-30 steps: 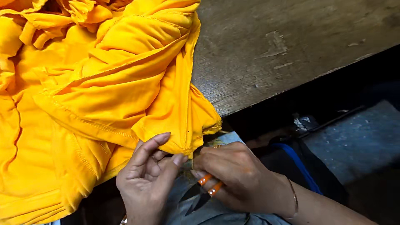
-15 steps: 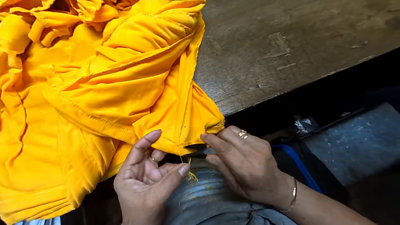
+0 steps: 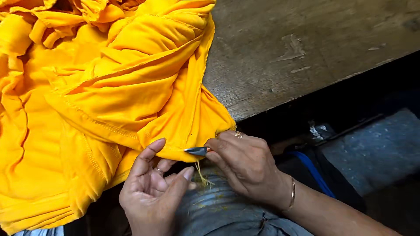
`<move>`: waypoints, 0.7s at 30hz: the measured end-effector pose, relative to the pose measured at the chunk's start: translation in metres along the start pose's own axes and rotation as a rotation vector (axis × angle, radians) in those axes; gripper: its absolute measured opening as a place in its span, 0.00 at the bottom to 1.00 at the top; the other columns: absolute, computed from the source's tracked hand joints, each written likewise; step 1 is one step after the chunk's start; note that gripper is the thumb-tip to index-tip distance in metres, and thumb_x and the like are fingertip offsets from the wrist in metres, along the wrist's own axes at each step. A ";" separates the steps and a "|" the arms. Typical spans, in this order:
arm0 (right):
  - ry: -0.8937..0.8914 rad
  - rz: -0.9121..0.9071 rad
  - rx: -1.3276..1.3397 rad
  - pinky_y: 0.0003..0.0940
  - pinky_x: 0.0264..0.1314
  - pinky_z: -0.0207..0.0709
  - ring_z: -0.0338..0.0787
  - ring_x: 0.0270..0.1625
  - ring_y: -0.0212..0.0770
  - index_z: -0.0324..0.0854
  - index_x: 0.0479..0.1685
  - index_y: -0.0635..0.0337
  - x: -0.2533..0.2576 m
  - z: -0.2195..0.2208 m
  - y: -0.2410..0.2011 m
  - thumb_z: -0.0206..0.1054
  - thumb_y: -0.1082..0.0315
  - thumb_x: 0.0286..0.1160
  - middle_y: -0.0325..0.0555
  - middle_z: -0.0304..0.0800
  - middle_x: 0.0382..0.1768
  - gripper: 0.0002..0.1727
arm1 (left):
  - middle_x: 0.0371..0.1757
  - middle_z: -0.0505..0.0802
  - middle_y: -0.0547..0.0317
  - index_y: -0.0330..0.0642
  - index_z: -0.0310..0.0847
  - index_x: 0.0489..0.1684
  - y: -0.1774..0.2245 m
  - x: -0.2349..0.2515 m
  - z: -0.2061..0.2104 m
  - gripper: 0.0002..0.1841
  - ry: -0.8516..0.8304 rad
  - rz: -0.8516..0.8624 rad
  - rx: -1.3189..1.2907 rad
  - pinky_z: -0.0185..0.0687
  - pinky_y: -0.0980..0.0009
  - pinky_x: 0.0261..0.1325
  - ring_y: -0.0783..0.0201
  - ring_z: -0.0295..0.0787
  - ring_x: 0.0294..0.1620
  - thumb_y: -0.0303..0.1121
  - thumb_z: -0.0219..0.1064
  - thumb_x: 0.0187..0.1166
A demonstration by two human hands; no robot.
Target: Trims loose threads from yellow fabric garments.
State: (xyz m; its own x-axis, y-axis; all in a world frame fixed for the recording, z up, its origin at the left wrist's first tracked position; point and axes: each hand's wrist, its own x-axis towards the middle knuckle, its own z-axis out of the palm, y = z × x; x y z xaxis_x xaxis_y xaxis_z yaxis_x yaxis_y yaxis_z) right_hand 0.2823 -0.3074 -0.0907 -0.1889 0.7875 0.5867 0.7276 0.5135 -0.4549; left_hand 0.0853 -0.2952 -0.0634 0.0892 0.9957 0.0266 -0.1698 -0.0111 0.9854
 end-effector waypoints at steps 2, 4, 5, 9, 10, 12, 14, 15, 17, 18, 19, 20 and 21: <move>-0.019 0.053 0.090 0.29 0.32 0.76 0.85 0.35 0.35 0.89 0.46 0.64 -0.004 -0.003 0.004 0.53 0.63 0.90 0.42 0.85 0.33 0.19 | 0.56 0.91 0.44 0.33 0.74 0.72 -0.004 0.002 0.002 0.36 0.044 0.080 0.057 0.96 0.64 0.24 0.55 0.95 0.28 0.18 0.80 0.57; -0.019 0.127 0.207 0.24 0.35 0.77 0.84 0.37 0.30 0.88 0.47 0.64 -0.009 -0.008 0.006 0.50 0.63 0.92 0.40 0.85 0.35 0.20 | 0.56 0.91 0.47 0.34 0.74 0.72 -0.008 0.004 0.004 0.35 0.078 0.110 0.083 0.97 0.63 0.25 0.56 0.95 0.28 0.16 0.80 0.57; -0.025 0.184 0.288 0.20 0.35 0.77 0.83 0.36 0.26 0.87 0.47 0.63 -0.011 -0.011 0.006 0.50 0.62 0.93 0.38 0.85 0.35 0.20 | 0.54 0.92 0.50 0.36 0.75 0.70 -0.009 0.005 0.004 0.34 0.076 0.118 0.091 0.97 0.64 0.25 0.58 0.95 0.27 0.16 0.79 0.58; -0.045 0.467 0.701 0.12 0.20 0.62 0.69 0.21 0.18 0.85 0.44 0.56 -0.015 -0.015 0.001 0.70 0.54 0.80 0.27 0.75 0.23 0.14 | 0.45 0.93 0.50 0.42 0.84 0.62 -0.013 0.006 0.000 0.22 -0.074 0.114 0.044 0.93 0.70 0.24 0.62 0.91 0.23 0.20 0.79 0.67; -0.045 0.499 0.726 0.11 0.18 0.59 0.67 0.20 0.18 0.85 0.43 0.55 -0.014 -0.014 -0.001 0.76 0.56 0.73 0.26 0.74 0.22 0.13 | 0.45 0.93 0.50 0.42 0.87 0.59 -0.014 0.005 0.000 0.19 -0.113 0.102 0.032 0.91 0.72 0.24 0.64 0.89 0.22 0.21 0.78 0.69; -0.073 0.533 0.731 0.12 0.17 0.58 0.67 0.18 0.19 0.86 0.40 0.55 -0.010 -0.009 -0.003 0.81 0.58 0.66 0.27 0.75 0.20 0.13 | 0.42 0.94 0.48 0.40 0.90 0.54 -0.015 0.004 0.002 0.14 -0.159 0.079 0.005 0.89 0.74 0.23 0.65 0.88 0.21 0.22 0.77 0.71; -0.091 0.556 0.786 0.13 0.15 0.61 0.68 0.16 0.21 0.88 0.36 0.57 -0.007 -0.005 -0.007 0.80 0.64 0.67 0.30 0.76 0.17 0.08 | 0.42 0.94 0.46 0.37 0.91 0.53 -0.015 0.002 0.004 0.12 -0.174 0.065 -0.006 0.90 0.73 0.24 0.64 0.89 0.21 0.23 0.76 0.73; -0.090 0.549 0.804 0.14 0.16 0.64 0.71 0.17 0.22 0.88 0.35 0.58 -0.006 -0.004 -0.008 0.78 0.68 0.68 0.31 0.78 0.18 0.05 | 0.42 0.94 0.46 0.36 0.91 0.53 -0.015 0.002 0.004 0.12 -0.168 0.064 -0.003 0.92 0.72 0.25 0.63 0.90 0.23 0.23 0.76 0.73; -0.074 0.492 0.778 0.14 0.21 0.74 0.79 0.22 0.23 0.89 0.33 0.60 -0.008 -0.004 -0.008 0.74 0.73 0.68 0.33 0.85 0.22 0.00 | 0.41 0.94 0.47 0.36 0.90 0.52 -0.014 0.001 0.003 0.11 -0.128 0.061 0.016 0.95 0.69 0.28 0.61 0.92 0.25 0.22 0.75 0.73; -0.062 0.444 0.731 0.14 0.24 0.76 0.82 0.24 0.22 0.89 0.32 0.60 -0.009 -0.004 -0.008 0.74 0.75 0.66 0.33 0.86 0.24 0.01 | 0.39 0.94 0.48 0.36 0.89 0.52 -0.014 0.001 0.002 0.11 -0.103 0.056 0.027 0.95 0.67 0.29 0.60 0.93 0.25 0.22 0.74 0.74; -0.052 0.386 0.673 0.14 0.26 0.78 0.83 0.27 0.21 0.89 0.30 0.60 -0.011 -0.005 -0.007 0.73 0.76 0.65 0.33 0.87 0.26 0.01 | 0.38 0.94 0.49 0.37 0.89 0.53 -0.014 0.002 0.001 0.12 -0.082 0.047 0.039 0.96 0.65 0.31 0.60 0.94 0.26 0.22 0.73 0.73; -0.041 0.318 0.613 0.14 0.28 0.79 0.84 0.29 0.21 0.89 0.30 0.61 -0.013 -0.006 -0.007 0.72 0.76 0.63 0.34 0.88 0.27 0.02 | 0.36 0.94 0.49 0.37 0.88 0.54 -0.014 0.002 0.000 0.12 -0.075 0.036 0.037 0.97 0.63 0.34 0.58 0.95 0.27 0.22 0.73 0.73; -0.033 0.238 0.544 0.15 0.29 0.79 0.84 0.30 0.22 0.88 0.30 0.61 -0.014 -0.007 -0.007 0.70 0.76 0.64 0.34 0.88 0.28 0.03 | 0.36 0.94 0.48 0.37 0.87 0.56 -0.013 0.002 0.000 0.14 -0.078 0.016 0.023 0.97 0.62 0.38 0.58 0.96 0.30 0.23 0.73 0.72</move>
State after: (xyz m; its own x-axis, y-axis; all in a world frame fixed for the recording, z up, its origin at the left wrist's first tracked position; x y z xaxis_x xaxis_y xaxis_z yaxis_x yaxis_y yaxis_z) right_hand 0.2839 -0.3249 -0.0914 -0.0885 0.9083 0.4089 0.3117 0.4152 -0.8547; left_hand 0.0879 -0.2930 -0.0762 0.1631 0.9851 0.0548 -0.1497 -0.0302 0.9883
